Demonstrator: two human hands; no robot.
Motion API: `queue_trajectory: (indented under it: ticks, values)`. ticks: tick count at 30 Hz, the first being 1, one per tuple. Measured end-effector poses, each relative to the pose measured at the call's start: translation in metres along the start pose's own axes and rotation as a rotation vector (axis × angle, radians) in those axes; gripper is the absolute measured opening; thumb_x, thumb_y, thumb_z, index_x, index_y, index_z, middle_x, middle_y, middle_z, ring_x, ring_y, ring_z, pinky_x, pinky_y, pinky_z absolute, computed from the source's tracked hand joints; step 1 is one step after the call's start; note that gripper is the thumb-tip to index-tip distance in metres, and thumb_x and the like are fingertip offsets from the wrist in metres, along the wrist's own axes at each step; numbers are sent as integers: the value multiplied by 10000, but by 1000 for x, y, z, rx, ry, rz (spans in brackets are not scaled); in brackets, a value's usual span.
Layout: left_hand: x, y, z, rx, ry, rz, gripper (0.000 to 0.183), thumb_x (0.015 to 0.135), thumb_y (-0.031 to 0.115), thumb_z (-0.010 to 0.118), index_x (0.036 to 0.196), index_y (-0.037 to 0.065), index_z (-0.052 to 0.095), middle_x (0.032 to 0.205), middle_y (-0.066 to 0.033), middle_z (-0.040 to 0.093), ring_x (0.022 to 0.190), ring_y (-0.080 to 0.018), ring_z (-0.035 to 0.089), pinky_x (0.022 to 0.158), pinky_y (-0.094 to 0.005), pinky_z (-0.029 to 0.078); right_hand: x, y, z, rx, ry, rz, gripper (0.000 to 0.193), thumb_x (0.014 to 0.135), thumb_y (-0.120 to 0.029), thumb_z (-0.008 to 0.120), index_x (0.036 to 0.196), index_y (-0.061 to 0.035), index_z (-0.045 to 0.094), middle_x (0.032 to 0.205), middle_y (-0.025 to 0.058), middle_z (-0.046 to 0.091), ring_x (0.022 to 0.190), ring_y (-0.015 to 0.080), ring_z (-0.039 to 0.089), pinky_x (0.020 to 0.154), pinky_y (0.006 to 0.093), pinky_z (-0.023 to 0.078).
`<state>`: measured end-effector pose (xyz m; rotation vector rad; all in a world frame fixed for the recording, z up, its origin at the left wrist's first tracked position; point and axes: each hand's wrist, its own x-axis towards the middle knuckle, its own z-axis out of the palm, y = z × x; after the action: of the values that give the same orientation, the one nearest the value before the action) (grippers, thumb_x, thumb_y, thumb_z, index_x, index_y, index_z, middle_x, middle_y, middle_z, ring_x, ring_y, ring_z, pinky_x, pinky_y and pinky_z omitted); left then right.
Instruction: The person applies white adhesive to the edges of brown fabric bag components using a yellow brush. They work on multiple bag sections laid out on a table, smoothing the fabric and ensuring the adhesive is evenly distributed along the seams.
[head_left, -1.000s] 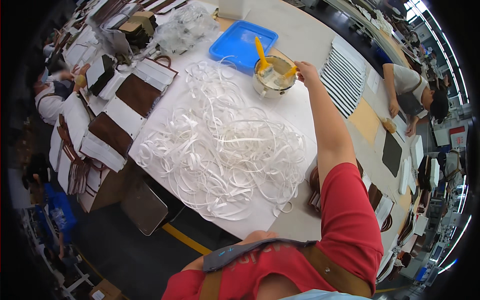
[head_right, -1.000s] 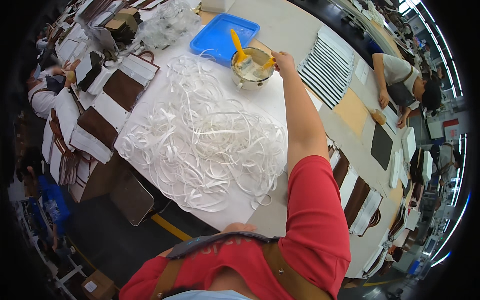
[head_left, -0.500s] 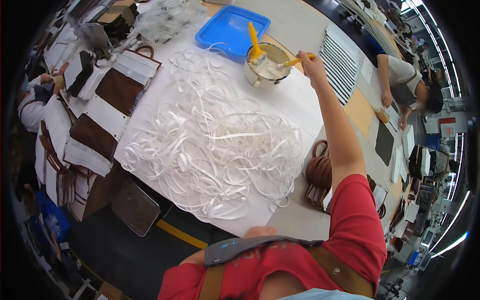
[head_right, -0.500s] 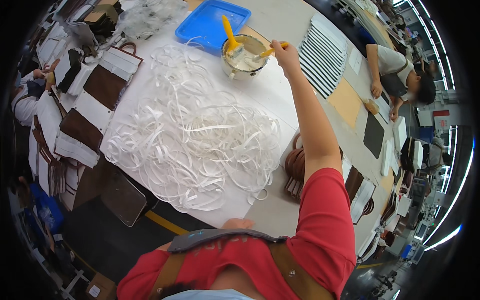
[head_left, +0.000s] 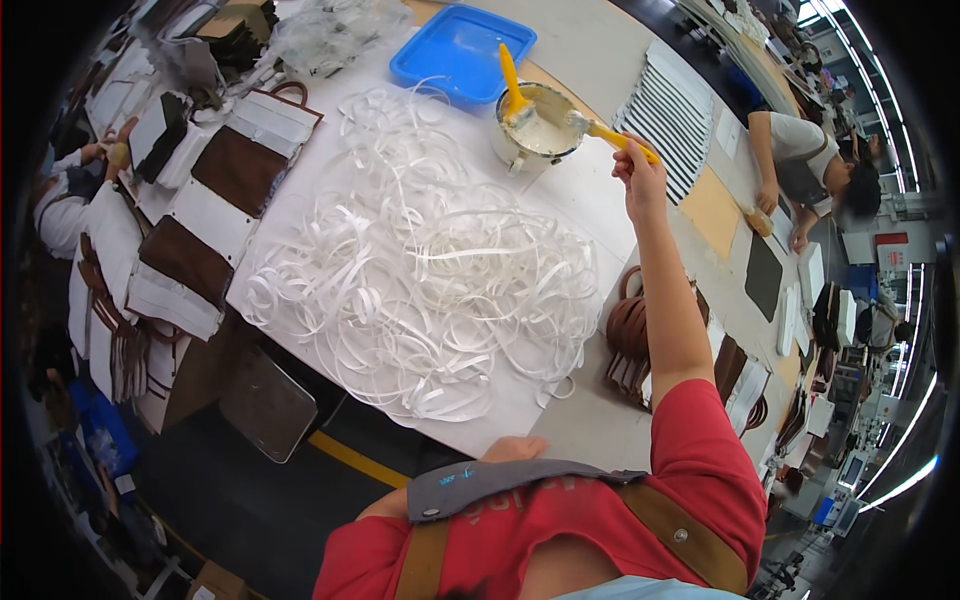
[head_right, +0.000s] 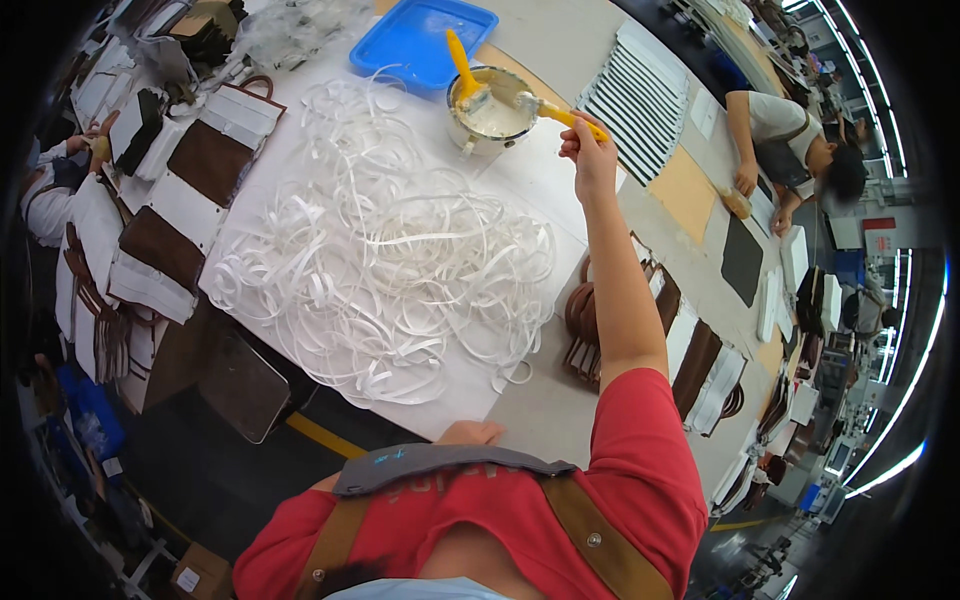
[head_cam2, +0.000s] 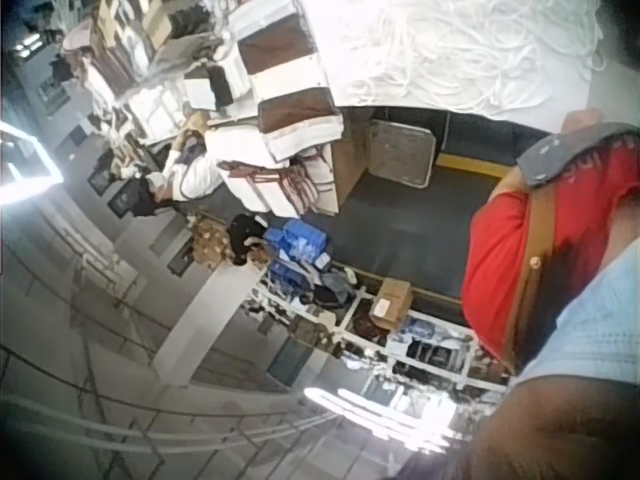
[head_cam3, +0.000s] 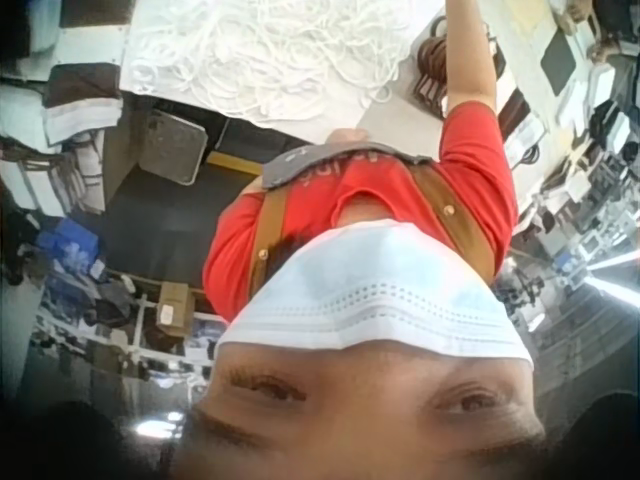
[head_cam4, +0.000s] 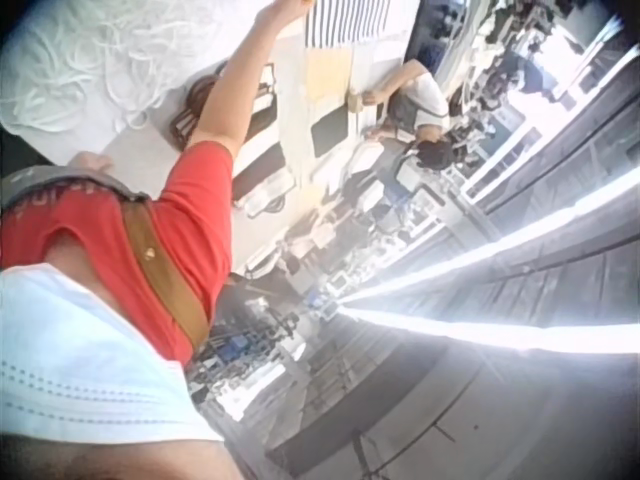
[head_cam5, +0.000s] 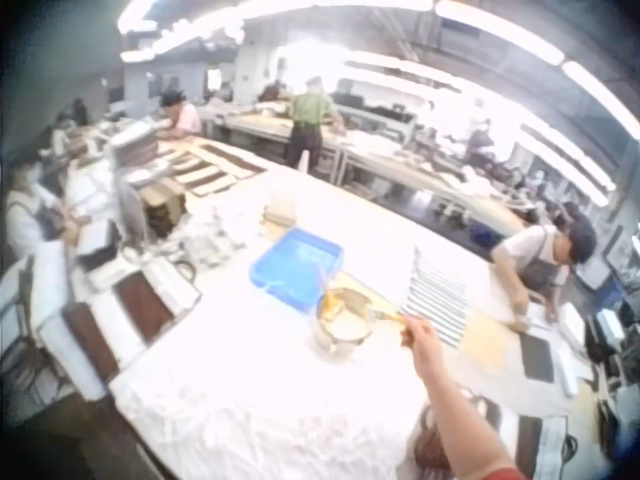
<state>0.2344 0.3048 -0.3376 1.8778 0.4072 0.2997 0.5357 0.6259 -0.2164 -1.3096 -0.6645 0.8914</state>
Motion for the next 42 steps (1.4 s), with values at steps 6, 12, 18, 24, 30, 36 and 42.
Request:
queue_trajectory:
  ticks: [6, 12, 18, 24, 30, 36, 42]
  values:
    - [-1, -7, 11, 41, 37, 7, 228, 827, 181, 499, 1015, 57, 539, 903, -132, 595, 740, -309, 598, 635, -380, 474, 1, 17, -15, -39, 99, 50, 205, 808, -197, 641, 902, -22, 591, 685, 11, 510, 545, 69, 467, 516, 213, 426]
    - [3, 8, -3, -58, 122, -12, 203, 832, 187, 505, 985, 63, 555, 822, -149, 605, 719, -322, 596, 624, -385, 471, -22, 15, -40, -200, 87, -26, 214, 830, -191, 611, 940, -8, 593, 702, 16, 505, 551, 71, 458, 513, 207, 397]
    - [4, 5, 2, -27, 125, -45, 181, 853, 194, 498, 940, 51, 570, 778, -168, 601, 718, -337, 589, 635, -388, 469, -8, 16, -18, -98, -10, -18, 261, 853, -193, 574, 1023, 4, 557, 741, 34, 524, 592, 89, 488, 563, 207, 418]
    - [2, 5, 2, -5, 74, -30, 222, 809, 168, 483, 981, 37, 533, 861, -142, 589, 721, -319, 593, 618, -397, 474, -18, 40, -43, 158, 43, 230, 262, 874, -195, 542, 1061, -13, 559, 651, 39, 548, 544, 99, 514, 516, 210, 448]
    - [2, -1, 8, 7, 140, 29, 223, 786, 142, 504, 986, 48, 535, 833, -135, 590, 703, -320, 589, 605, -399, 471, -30, 29, -50, 96, 69, 163, 237, 863, -142, 555, 1068, -23, 561, 693, 48, 566, 568, 98, 530, 519, 204, 453]
    - [1, -2, 5, 0, 94, -28, 200, 814, 154, 524, 979, 47, 558, 800, -140, 601, 696, -311, 594, 614, -373, 477, -9, 27, -18, 170, -46, 87, 211, 837, -140, 597, 1024, -42, 585, 781, 6, 566, 668, 80, 524, 619, 213, 438]
    - [0, -8, 15, 3, 181, 29, 205, 791, 134, 513, 976, 52, 545, 739, -140, 590, 645, -323, 585, 570, -399, 461, -7, 57, -16, 226, -12, 248, 262, 869, -152, 552, 1124, -92, 542, 726, -12, 469, 618, 73, 445, 601, 217, 412]
